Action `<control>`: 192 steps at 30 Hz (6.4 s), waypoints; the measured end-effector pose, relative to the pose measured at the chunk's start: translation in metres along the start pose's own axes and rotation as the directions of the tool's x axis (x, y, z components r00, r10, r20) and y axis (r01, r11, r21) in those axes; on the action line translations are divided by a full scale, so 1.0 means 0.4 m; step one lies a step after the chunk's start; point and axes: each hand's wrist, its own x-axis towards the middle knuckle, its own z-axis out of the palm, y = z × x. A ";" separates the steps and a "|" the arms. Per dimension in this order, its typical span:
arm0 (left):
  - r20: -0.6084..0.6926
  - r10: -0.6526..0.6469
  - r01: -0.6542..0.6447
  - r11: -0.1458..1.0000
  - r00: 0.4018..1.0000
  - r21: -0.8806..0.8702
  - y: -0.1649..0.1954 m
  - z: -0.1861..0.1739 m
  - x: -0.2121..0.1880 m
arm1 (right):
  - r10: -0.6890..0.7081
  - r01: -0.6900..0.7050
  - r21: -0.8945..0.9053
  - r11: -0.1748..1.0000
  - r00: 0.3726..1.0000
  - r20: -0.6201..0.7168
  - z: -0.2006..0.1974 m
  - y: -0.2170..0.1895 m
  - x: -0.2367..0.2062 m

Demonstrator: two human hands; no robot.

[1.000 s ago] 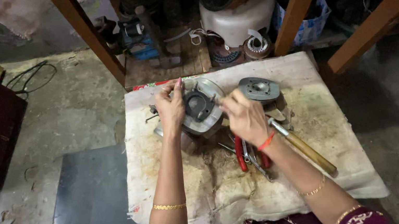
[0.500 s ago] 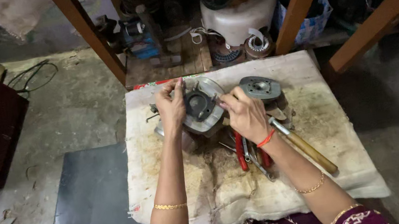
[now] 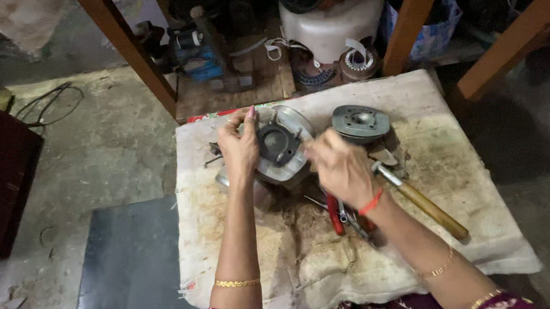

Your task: The person is repairing a small engine, likely from a lawnmower or similar equipment. They are using a small tool to clean or adjust a component inside the engine block, which is placed on a cloth on the floor.

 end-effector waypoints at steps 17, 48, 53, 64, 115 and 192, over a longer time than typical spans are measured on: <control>0.017 -0.004 0.005 1.000 1.000 -0.017 0.003 0.001 -0.003 | -0.014 0.014 -0.006 1.000 1.000 -0.021 -0.012 -0.055 -0.023; 0.018 -0.069 0.070 0.996 0.997 -0.053 -0.011 0.002 0.004 | -0.030 0.030 0.063 0.998 1.000 -0.003 0.014 -0.145 -0.056; 0.013 -0.009 0.009 1.000 1.000 0.024 -0.003 -0.002 0.001 | 0.017 -0.014 0.035 0.999 0.997 -0.070 -0.003 -0.072 -0.024; 0.023 -0.130 0.131 0.989 0.991 -0.065 -0.004 0.003 0.001 | 0.013 -0.001 0.068 0.998 0.985 -0.174 0.025 -0.157 -0.082; 0.029 -0.031 0.031 1.000 0.999 -0.003 -0.021 -0.003 0.007 | 0.104 -0.092 0.122 0.988 0.990 -0.095 0.019 -0.135 -0.071; 0.012 -0.054 0.054 0.998 0.998 -0.033 -0.003 0.000 -0.002 | -0.115 0.109 -0.066 0.992 0.990 -0.086 0.001 0.020 0.002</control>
